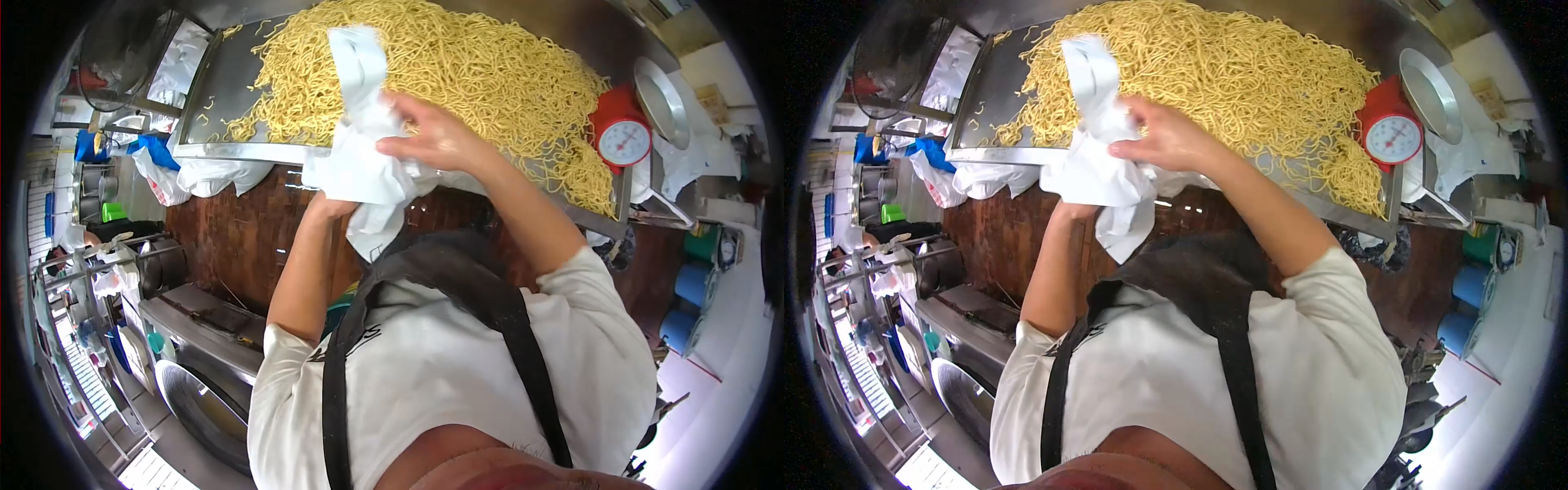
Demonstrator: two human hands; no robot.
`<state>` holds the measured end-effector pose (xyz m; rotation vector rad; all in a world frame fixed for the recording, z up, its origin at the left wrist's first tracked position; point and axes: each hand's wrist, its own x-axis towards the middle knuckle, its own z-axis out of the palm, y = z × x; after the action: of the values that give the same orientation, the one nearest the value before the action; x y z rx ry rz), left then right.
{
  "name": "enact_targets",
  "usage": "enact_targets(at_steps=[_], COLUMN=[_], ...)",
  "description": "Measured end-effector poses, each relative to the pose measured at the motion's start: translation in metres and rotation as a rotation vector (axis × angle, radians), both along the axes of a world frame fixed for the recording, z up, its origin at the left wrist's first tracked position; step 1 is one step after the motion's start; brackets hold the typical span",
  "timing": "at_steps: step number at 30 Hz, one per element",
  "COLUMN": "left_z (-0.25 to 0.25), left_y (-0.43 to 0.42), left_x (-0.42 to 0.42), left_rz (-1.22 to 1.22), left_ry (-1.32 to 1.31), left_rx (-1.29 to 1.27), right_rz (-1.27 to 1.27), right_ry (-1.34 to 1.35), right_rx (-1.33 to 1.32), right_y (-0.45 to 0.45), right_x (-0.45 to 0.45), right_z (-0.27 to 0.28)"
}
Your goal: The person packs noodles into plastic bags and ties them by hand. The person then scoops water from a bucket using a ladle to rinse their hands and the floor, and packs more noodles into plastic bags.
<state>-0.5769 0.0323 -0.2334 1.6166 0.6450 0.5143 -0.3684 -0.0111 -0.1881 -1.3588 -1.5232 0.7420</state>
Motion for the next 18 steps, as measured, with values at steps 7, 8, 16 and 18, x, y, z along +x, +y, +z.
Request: enact_targets(at_steps=[7,8,16,18], left_z=[-0.017,-0.016,-0.016,-0.005], left_y=[0.013,0.002,0.053,0.063], left_x=[-0.074,-0.07,-0.1,-0.103], left_rz=[0.63,0.631,0.935,0.951], left_ry=[-0.546,-0.53,-0.357,-0.211], left_rx=[-0.576,-0.543,-0.136,-0.005], right_rz=[-0.281,-0.262,-0.135,-0.263], right_ry=[-0.02,-0.029,0.063,-0.078], right_rx=[0.049,0.039,-0.207,0.111], right_y=[0.039,0.038,0.064,0.064], right_x=[-0.102,-0.111,-0.058,-0.063], right_z=[-0.037,-0.038,-0.059,-0.048])
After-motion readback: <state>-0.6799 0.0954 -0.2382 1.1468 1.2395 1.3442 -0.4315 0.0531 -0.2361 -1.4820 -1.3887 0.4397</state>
